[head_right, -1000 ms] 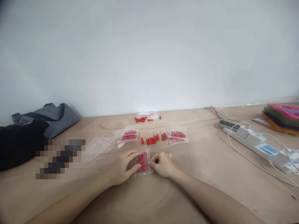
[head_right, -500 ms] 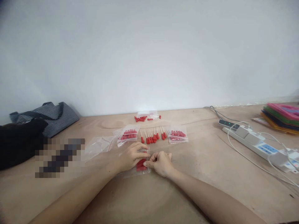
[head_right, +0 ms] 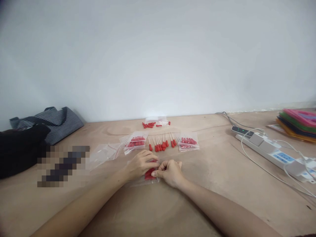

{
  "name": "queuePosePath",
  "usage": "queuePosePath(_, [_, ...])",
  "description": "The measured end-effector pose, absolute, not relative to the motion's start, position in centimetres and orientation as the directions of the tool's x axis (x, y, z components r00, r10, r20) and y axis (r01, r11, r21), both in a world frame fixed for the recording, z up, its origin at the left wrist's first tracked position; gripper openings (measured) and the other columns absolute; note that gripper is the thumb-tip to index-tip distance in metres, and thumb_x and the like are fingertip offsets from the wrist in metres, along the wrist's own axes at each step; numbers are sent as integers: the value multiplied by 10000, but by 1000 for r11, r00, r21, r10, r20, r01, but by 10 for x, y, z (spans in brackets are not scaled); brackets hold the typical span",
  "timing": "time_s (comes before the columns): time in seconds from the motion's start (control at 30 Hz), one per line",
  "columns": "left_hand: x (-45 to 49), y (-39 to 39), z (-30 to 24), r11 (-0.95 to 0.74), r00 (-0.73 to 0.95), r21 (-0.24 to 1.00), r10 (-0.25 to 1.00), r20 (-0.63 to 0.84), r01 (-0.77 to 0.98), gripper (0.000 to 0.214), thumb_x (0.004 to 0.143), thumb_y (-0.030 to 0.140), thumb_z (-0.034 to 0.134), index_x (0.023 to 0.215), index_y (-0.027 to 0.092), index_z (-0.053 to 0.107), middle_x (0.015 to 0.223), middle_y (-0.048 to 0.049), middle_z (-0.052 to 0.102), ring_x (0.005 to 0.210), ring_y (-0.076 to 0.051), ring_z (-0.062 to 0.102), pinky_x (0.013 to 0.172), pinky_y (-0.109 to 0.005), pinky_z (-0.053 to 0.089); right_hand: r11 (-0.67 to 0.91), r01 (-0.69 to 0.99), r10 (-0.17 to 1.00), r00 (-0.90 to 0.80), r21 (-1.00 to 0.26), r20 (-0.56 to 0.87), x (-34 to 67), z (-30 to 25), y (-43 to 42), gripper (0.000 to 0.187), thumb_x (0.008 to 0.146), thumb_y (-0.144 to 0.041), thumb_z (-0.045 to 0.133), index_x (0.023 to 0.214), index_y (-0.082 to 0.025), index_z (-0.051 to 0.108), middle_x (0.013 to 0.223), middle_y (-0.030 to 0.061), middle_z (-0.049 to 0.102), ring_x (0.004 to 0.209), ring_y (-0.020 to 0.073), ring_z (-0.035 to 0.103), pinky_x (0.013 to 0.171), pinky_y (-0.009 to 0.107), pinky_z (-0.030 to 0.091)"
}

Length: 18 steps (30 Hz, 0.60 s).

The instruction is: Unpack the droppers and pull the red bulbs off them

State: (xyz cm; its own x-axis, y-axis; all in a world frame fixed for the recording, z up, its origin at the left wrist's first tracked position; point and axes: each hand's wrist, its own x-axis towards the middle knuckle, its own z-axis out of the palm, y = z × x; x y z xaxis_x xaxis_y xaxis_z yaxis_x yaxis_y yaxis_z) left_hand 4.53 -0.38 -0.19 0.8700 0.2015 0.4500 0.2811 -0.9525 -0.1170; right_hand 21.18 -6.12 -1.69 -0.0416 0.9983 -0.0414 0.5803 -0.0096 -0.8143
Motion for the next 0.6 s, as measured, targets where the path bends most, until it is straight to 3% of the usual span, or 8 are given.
queuePosePath(0.23, [46, -5, -4, -945, 827, -149, 169, 537, 290, 271, 880, 207, 372, 757, 169, 611, 788, -28, 616, 716, -122, 510, 658, -256, 388, 18, 583, 997, -67, -813, -25, 213, -16, -62, 447, 657, -585, 554, 526, -158, 557, 500, -62, 522, 533, 94, 462, 819, 389, 226])
queuePosePath(0.37, [43, -8, -3, -938, 804, -136, 192, 563, 319, 319, 888, 178, 325, 738, 160, 606, 771, -26, 619, 686, -110, 524, 629, -233, 403, 99, 614, 993, -107, -783, 42, 218, -20, -60, 446, 795, -509, 427, 549, -160, 556, 493, -59, 494, 527, 98, 466, 782, 355, 272])
queuePosePath(0.5, [40, -7, -4, -938, 789, -89, 227, 571, 335, 324, 878, 131, 303, 774, 166, 608, 805, -26, 630, 704, -100, 549, 647, -214, 428, 390, 686, 912, -198, -614, 358, 229, -23, -58, 174, 803, -285, 482, 902, -228, 614, 701, -21, 584, 689, 141, 515, 710, 310, 285])
queuePosePath(0.6, [39, -6, -5, -941, 790, -66, 239, 565, 331, 302, 873, 132, 321, 772, 164, 604, 823, -31, 632, 726, -102, 561, 659, -210, 439, 593, 732, 728, -307, -336, 614, 232, -25, -54, 235, 775, -210, 540, 984, -288, 612, 771, -3, 608, 766, 152, 502, 713, 326, 251])
